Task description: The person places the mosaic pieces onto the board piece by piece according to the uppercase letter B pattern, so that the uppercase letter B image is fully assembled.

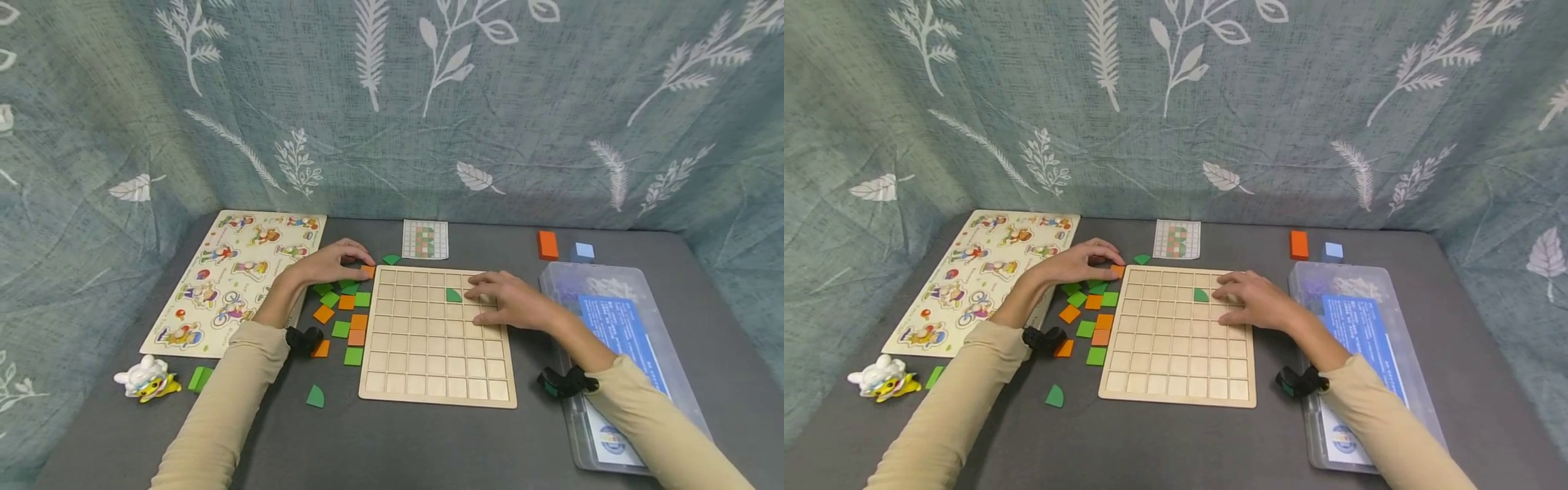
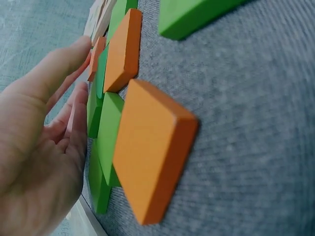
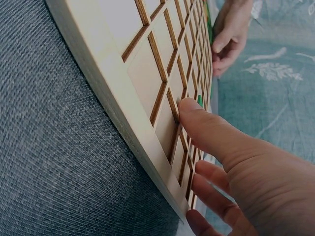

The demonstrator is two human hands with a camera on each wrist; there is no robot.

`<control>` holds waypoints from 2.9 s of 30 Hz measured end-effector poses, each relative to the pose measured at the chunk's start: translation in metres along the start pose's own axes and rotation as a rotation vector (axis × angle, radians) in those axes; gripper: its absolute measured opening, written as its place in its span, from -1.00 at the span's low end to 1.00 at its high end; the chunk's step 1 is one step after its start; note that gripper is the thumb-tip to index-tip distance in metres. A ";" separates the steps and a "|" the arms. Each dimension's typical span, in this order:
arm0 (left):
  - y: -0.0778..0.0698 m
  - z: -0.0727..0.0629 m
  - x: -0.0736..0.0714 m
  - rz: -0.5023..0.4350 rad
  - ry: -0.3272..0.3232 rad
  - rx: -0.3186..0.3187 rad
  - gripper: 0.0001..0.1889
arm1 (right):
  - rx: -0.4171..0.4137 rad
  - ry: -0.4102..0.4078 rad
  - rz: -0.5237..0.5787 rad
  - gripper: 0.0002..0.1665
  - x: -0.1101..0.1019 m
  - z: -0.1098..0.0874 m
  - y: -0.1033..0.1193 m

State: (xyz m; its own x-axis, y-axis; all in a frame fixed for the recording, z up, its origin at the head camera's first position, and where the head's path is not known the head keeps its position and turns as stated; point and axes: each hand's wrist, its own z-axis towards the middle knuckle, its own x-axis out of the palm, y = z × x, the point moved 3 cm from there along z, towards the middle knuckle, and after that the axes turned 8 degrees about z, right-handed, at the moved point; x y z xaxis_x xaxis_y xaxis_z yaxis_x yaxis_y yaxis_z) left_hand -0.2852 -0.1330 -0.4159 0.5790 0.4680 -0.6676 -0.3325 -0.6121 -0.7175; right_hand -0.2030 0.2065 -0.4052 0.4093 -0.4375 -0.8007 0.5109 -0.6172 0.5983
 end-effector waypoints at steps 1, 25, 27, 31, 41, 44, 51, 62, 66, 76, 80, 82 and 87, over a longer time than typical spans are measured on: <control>-0.001 0.001 0.000 0.009 -0.001 0.000 -0.62 | -0.001 -0.003 -0.002 -0.45 0.000 0.000 0.000; -0.005 0.001 -0.001 -0.049 -0.149 -0.052 -0.69 | -0.016 0.013 -0.004 -0.46 -0.001 0.000 0.002; -0.012 0.002 0.000 -0.026 -0.176 -0.032 -0.68 | -0.021 0.016 -0.004 -0.46 0.000 0.001 0.004; -0.040 0.008 0.013 0.055 -0.187 0.030 -0.66 | -0.022 0.019 -0.005 -0.46 0.001 0.002 0.005; -0.088 0.024 0.051 0.316 -0.035 0.150 -0.68 | 0.002 0.023 0.018 -0.46 0.002 0.004 0.005; -0.087 0.027 0.055 0.346 -0.028 0.148 -0.68 | 0.008 0.022 0.020 -0.46 0.001 0.004 0.005; -0.086 0.030 0.058 0.341 -0.009 0.130 -0.67 | 0.005 0.015 0.009 -0.46 -0.001 0.002 0.003; -0.086 0.032 0.060 0.334 -0.003 0.106 -0.67 | 0.018 0.018 0.016 -0.45 -0.003 0.000 0.000; -0.086 0.032 0.060 0.327 -0.011 0.113 -0.68 | 0.024 0.022 0.017 -0.45 -0.003 0.000 -0.001; -0.085 0.029 0.059 0.309 0.000 0.131 -0.66 | 0.036 0.029 0.024 -0.44 -0.001 0.000 -0.002; -0.084 0.027 0.059 0.296 -0.004 0.139 -0.64 | 0.036 0.023 0.021 -0.44 -0.001 0.000 -0.002; -0.083 0.028 0.059 0.301 -0.015 0.144 -0.64 | 0.036 0.021 0.018 -0.45 -0.002 0.000 -0.001; -0.082 0.030 0.061 0.304 -0.037 0.146 -0.67 | 0.035 0.024 0.016 -0.45 -0.003 0.000 0.000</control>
State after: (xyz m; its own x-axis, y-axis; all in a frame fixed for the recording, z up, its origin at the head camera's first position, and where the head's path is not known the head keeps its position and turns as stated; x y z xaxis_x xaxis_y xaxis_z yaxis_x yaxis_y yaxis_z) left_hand -0.2451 -0.0356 -0.4037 0.4103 0.3024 -0.8604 -0.5905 -0.6308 -0.5033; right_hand -0.2044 0.2082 -0.4029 0.4357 -0.4318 -0.7898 0.4773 -0.6331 0.6094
